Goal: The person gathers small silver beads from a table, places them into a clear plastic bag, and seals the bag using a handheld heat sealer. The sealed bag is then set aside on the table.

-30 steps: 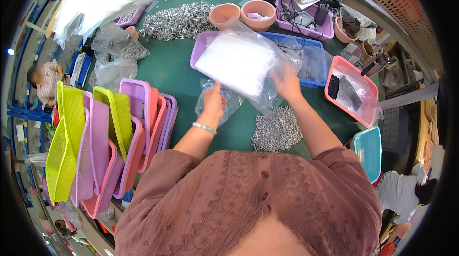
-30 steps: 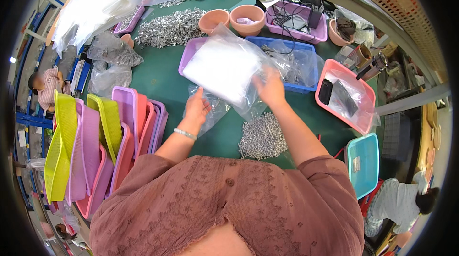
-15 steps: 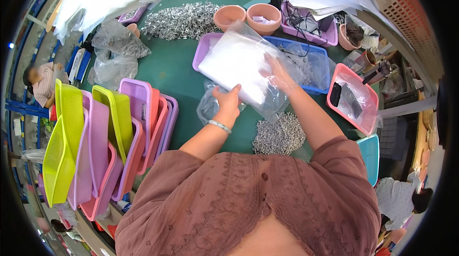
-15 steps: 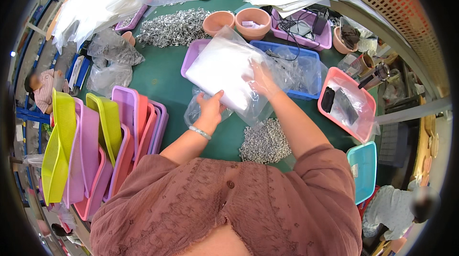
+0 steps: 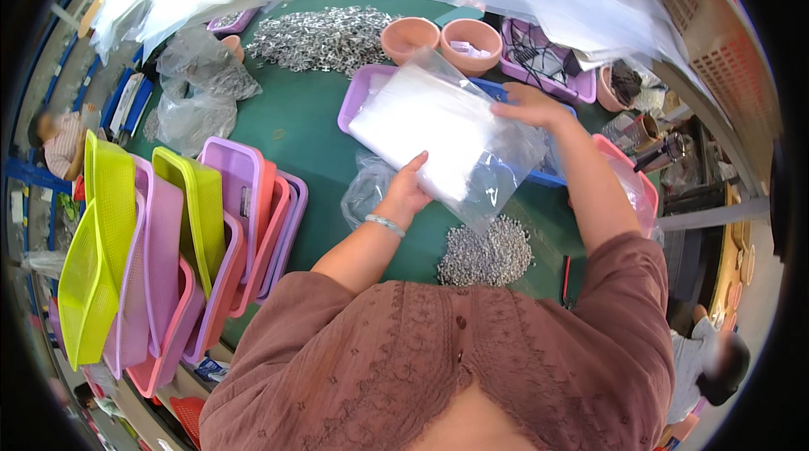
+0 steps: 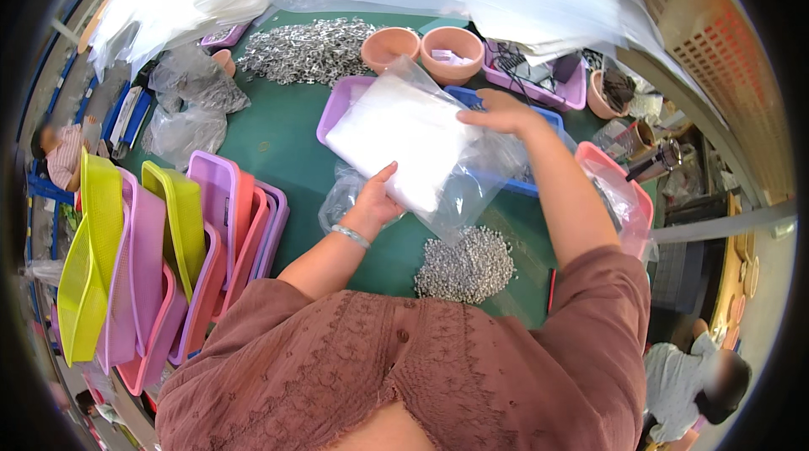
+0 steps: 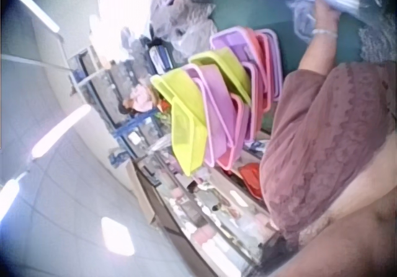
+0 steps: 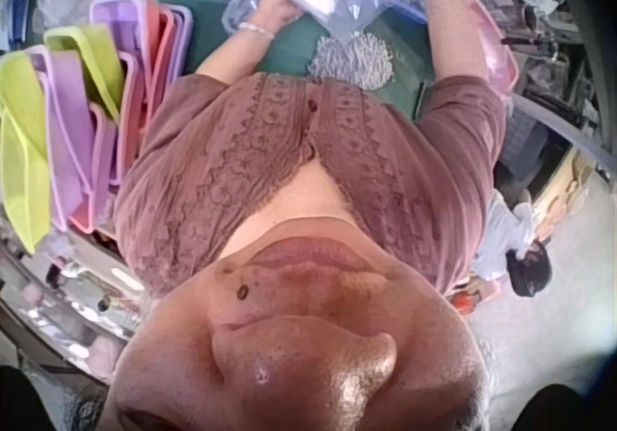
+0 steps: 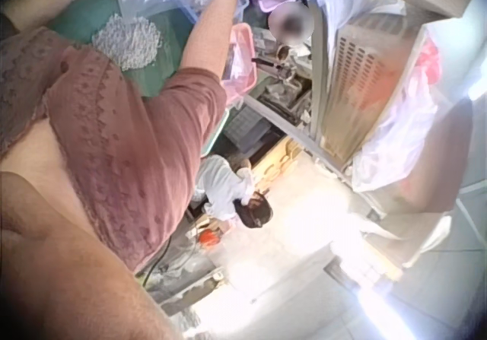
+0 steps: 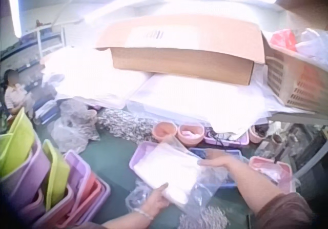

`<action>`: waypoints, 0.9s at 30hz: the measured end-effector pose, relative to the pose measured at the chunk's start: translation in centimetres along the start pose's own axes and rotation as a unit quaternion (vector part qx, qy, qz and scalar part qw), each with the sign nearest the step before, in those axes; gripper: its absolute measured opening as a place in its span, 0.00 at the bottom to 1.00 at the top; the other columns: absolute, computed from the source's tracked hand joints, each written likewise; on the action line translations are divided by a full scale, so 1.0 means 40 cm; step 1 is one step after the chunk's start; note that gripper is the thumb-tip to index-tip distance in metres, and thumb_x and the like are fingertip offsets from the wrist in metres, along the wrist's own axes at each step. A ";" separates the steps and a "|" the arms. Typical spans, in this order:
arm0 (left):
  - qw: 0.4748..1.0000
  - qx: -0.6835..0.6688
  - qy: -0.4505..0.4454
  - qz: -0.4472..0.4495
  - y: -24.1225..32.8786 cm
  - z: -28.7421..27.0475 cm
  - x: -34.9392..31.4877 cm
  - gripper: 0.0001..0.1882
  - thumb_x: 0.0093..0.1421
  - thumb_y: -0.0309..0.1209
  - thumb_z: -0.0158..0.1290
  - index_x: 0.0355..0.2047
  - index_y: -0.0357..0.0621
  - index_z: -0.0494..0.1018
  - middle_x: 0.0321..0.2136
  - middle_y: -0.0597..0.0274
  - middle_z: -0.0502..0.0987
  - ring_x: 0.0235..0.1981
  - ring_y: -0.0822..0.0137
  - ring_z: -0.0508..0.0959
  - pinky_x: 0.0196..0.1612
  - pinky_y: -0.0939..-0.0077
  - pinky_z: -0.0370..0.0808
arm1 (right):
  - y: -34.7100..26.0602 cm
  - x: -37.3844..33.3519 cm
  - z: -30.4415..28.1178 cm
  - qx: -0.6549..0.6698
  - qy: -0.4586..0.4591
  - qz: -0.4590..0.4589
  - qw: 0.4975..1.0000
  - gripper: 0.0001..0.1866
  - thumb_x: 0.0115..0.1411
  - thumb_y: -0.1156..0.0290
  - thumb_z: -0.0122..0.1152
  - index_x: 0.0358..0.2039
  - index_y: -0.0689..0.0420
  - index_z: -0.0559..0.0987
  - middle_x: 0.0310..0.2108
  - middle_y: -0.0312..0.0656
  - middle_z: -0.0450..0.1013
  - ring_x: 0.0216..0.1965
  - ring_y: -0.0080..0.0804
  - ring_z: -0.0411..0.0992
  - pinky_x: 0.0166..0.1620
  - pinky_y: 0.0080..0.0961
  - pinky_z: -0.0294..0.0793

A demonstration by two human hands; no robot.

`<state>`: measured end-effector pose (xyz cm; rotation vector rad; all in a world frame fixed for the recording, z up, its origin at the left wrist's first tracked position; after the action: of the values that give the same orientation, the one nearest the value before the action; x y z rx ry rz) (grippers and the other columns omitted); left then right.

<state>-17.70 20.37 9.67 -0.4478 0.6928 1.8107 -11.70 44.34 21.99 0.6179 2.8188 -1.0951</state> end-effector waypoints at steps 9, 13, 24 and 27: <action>0.999 -0.010 0.039 0.012 0.002 0.000 0.002 0.25 0.53 0.30 0.50 0.50 0.35 0.58 0.47 0.49 0.66 0.49 0.52 0.67 0.52 0.53 0.64 | -0.008 0.208 0.159 -0.001 -0.117 0.094 0.989 0.24 0.30 0.73 0.62 0.33 0.69 0.74 0.27 0.48 0.71 0.30 0.39 0.70 0.31 0.31 0.68; 0.999 -0.014 0.004 0.032 0.019 0.012 0.001 0.24 0.53 0.26 0.48 0.49 0.32 0.58 0.47 0.48 0.66 0.48 0.52 0.67 0.52 0.53 0.63 | -0.089 0.201 0.111 0.026 -0.008 -0.043 0.999 0.16 0.31 0.79 0.55 0.27 0.67 0.73 0.24 0.44 0.70 0.28 0.34 0.68 0.32 0.27 0.66; 0.995 -0.044 -0.024 0.082 -0.013 -0.031 -0.039 0.25 0.55 0.27 0.44 0.52 0.32 0.54 0.51 0.48 0.62 0.52 0.52 0.64 0.55 0.54 0.59 | -0.071 0.199 0.065 -0.137 -0.073 0.027 0.988 0.35 0.35 0.48 0.67 0.33 0.69 0.75 0.32 0.53 0.73 0.37 0.40 0.71 0.39 0.30 0.68; 0.992 -0.096 -0.038 0.069 -0.007 -0.055 -0.034 0.26 0.56 0.31 0.45 0.53 0.34 0.54 0.51 0.49 0.62 0.52 0.52 0.63 0.55 0.53 0.59 | -0.055 0.169 0.114 -0.146 -0.132 0.074 0.978 0.33 0.36 0.54 0.68 0.35 0.71 0.74 0.33 0.53 0.73 0.35 0.39 0.71 0.39 0.29 0.68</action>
<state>-17.03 18.03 8.75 -0.4639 0.5092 2.0247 -19.18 42.21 18.71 0.5934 2.5842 -0.6631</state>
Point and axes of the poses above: each hand's wrist, its own x-axis towards the middle knuckle, its own z-axis out of the palm, y = z × x, the point moved 3 cm from there along x, towards the middle knuckle
